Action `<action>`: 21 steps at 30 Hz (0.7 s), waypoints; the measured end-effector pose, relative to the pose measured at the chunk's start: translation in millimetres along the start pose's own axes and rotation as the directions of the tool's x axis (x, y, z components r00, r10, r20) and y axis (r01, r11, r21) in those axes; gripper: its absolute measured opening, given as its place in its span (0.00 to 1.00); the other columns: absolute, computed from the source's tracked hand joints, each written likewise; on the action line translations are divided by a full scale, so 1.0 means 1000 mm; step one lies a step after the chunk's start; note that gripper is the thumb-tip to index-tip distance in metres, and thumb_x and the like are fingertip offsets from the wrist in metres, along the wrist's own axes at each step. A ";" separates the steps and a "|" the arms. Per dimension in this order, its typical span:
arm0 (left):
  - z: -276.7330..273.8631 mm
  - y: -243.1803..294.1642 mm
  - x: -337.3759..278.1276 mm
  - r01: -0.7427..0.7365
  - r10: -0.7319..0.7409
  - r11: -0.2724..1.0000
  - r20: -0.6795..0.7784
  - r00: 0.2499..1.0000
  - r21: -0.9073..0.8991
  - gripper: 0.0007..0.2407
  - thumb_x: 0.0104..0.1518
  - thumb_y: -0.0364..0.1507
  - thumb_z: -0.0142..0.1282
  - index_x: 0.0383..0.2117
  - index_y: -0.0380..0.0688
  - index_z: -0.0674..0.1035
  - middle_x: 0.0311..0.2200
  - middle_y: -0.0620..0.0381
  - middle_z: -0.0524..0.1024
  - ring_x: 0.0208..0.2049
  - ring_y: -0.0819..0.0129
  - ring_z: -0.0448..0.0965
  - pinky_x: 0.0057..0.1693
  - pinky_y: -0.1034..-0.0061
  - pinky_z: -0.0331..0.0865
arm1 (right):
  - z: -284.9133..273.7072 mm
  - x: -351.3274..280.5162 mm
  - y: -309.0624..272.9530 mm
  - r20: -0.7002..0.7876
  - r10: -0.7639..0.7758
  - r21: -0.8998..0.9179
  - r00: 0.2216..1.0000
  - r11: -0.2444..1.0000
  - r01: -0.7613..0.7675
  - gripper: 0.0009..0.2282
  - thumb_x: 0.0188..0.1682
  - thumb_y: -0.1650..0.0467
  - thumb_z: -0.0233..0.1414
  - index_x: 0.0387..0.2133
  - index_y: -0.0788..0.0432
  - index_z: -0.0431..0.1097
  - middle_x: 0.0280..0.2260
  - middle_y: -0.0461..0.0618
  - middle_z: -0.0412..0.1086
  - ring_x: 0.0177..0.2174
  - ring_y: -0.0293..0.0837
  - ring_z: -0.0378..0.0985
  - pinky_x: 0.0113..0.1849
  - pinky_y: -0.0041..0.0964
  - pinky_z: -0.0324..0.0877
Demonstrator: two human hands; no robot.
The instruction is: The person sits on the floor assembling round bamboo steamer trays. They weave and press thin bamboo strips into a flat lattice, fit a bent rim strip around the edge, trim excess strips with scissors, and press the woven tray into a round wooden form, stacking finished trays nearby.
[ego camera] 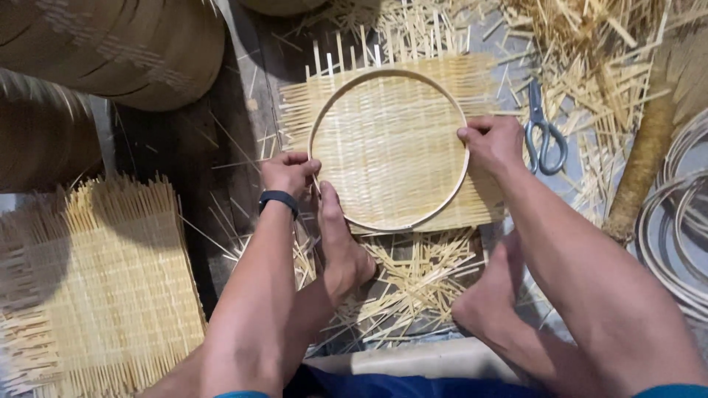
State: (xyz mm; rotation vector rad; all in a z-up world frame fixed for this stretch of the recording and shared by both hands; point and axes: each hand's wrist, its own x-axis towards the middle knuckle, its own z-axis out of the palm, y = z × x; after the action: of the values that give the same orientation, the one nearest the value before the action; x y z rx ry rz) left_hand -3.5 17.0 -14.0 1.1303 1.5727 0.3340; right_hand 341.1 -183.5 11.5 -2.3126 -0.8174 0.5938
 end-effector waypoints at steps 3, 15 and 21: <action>-0.001 -0.010 0.001 0.025 -0.020 0.996 0.056 0.998 -0.089 0.10 0.47 0.21 0.70 0.35 0.36 0.85 0.31 0.53 0.84 0.29 0.69 0.84 0.37 0.77 0.80 | -0.002 0.008 0.018 0.037 0.033 0.021 0.999 0.999 -0.034 0.11 0.43 0.67 0.65 0.37 0.57 0.81 0.31 0.54 0.80 0.31 0.42 0.82 0.38 0.36 0.75; -0.015 0.004 0.007 -0.040 0.032 0.997 0.126 0.992 0.066 0.10 0.47 0.23 0.72 0.35 0.37 0.86 0.32 0.52 0.85 0.31 0.66 0.83 0.42 0.72 0.79 | -0.021 0.007 -0.011 0.269 0.057 0.183 0.961 0.977 -0.109 0.17 0.42 0.70 0.65 0.44 0.65 0.77 0.38 0.56 0.77 0.35 0.45 0.78 0.39 0.40 0.75; 0.050 0.116 0.002 -0.561 0.523 0.580 0.259 0.812 0.591 0.17 0.59 0.38 0.63 0.51 0.46 0.81 0.53 0.45 0.75 0.54 0.53 0.72 0.59 0.58 0.67 | 0.015 -0.073 -0.078 0.586 -0.523 -0.178 0.619 0.662 0.728 0.52 0.25 0.50 0.68 0.61 0.63 0.52 0.64 0.68 0.50 0.62 0.67 0.48 0.57 0.74 0.46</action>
State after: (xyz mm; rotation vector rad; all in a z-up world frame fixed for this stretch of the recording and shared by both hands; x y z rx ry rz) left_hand 96.4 59.6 51.1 2.1770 1.2664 0.1419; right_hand 249.2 -177.8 67.4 -1.9625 -2.0919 0.7260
